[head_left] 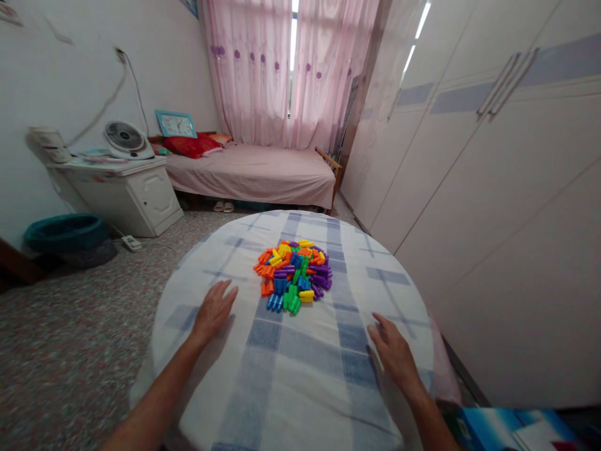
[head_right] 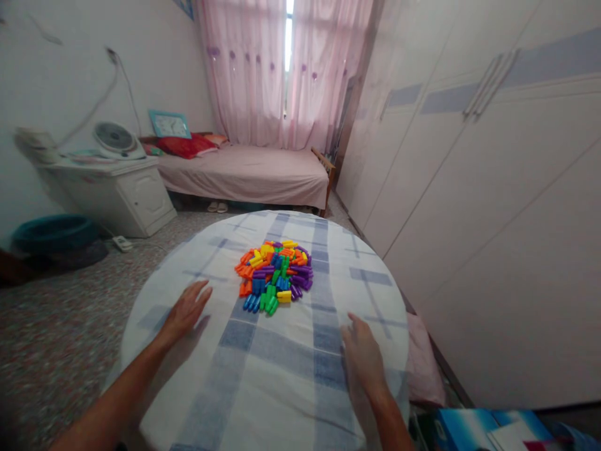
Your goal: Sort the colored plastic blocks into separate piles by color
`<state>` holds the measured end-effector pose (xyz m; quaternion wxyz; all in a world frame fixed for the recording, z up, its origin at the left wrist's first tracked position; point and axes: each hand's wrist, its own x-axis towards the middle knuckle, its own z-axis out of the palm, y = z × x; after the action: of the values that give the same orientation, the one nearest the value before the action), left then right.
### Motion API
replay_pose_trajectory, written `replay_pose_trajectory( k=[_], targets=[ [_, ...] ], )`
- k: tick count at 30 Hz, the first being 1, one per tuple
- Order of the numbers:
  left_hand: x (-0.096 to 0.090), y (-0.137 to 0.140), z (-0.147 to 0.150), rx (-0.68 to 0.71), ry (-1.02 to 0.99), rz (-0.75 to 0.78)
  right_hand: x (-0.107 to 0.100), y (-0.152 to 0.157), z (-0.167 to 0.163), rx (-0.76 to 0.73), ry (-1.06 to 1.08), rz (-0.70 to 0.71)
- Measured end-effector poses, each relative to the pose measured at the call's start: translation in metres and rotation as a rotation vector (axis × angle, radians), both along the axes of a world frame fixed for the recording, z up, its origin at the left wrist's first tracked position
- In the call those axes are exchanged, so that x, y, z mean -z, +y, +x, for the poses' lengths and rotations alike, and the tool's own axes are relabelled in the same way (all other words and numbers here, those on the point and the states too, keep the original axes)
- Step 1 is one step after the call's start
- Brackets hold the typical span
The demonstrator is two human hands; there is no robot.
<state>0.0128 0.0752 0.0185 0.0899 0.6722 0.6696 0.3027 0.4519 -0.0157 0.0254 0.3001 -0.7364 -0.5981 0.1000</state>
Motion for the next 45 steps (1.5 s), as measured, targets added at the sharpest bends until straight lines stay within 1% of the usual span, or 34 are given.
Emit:
replay_pose_trajectory(
  k=[2,4,5,7,9,11,13,17,18,20,23,26,29,30,31,32,33,35,37,38,39,40,42,45],
  targets=[
    [0.000,0.022,0.030,-0.040,-0.200,0.065,-0.006,0.034,-0.020,-0.039,0.154,0.048],
    [0.000,0.041,0.059,-0.024,-0.329,0.112,-0.006,0.070,-0.042,-0.060,0.215,0.081],
    [0.001,0.048,0.072,-0.029,-0.367,0.134,-0.004,0.086,-0.052,-0.043,0.223,0.085],
    [0.001,0.060,0.090,-0.049,-0.425,0.178,0.003,0.116,-0.072,0.048,0.224,0.099],
    [0.000,0.067,0.102,-0.048,-0.457,0.215,0.009,0.139,-0.090,0.130,0.245,0.162],
    [-0.002,0.069,0.109,0.016,-0.444,0.226,0.013,0.154,-0.107,0.153,0.300,0.243],
    [-0.003,0.069,0.113,0.080,-0.415,0.222,0.012,0.162,-0.124,0.148,0.389,0.315],
    [-0.002,0.070,0.115,0.114,-0.436,0.199,-0.003,0.168,-0.149,0.155,0.599,0.414],
    [-0.001,0.070,0.114,0.117,-0.461,0.188,-0.008,0.169,-0.154,0.132,0.622,0.432],
    [0.002,0.072,0.113,0.129,-0.519,0.165,-0.020,0.171,-0.162,0.029,0.602,0.466],
    [0.004,0.074,0.111,0.146,-0.606,0.147,-0.035,0.172,-0.178,-0.186,0.451,0.495],
    [0.001,0.072,0.110,0.138,-0.692,0.150,-0.047,0.171,-0.199,-0.370,0.339,0.473],
    [-0.005,0.069,0.110,0.104,-0.749,0.161,-0.057,0.171,-0.213,-0.576,0.352,0.405],
    [-0.007,0.069,0.110,0.090,-0.759,0.166,-0.060,0.172,-0.212,-0.627,0.352,0.392],
    [-0.008,0.069,0.110,0.073,-0.767,0.171,-0.062,0.175,-0.208,-0.647,0.345,0.394],
    [-0.008,0.069,0.110,0.049,-0.776,0.173,-0.063,0.179,-0.200,-0.626,0.333,0.409],
    [-0.008,0.069,0.110,0.019,-0.783,0.172,-0.062,0.184,-0.188,-0.564,0.318,0.429],
    [-0.005,0.070,0.110,-0.056,-0.796,0.155,-0.055,0.198,-0.159,-0.353,0.306,0.448],
    [0.000,0.071,0.109,-0.121,-0.804,0.127,-0.042,0.212,-0.129,-0.155,0.288,0.373],
    [0.002,0.072,0.109,-0.145,-0.802,0.123,-0.035,0.217,-0.118,-0.098,0.297,0.316],
    [0.004,0.073,0.108,-0.170,-0.799,0.130,-0.028,0.221,-0.109,-0.072,0.323,0.266],
    [0.005,0.074,0.107,-0.199,-0.795,0.145,-0.022,0.223,-0.105,-0.072,0.352,0.221],
    [0.006,0.075,0.104,-0.248,-0.776,0.184,-0.013,0.222,-0.103,-0.121,0.416,0.167],
    [0.004,0.076,0.101,-0.223,-0.721,0.211,-0.011,0.209,-0.106,-0.230,0.504,0.135]
  ],
)
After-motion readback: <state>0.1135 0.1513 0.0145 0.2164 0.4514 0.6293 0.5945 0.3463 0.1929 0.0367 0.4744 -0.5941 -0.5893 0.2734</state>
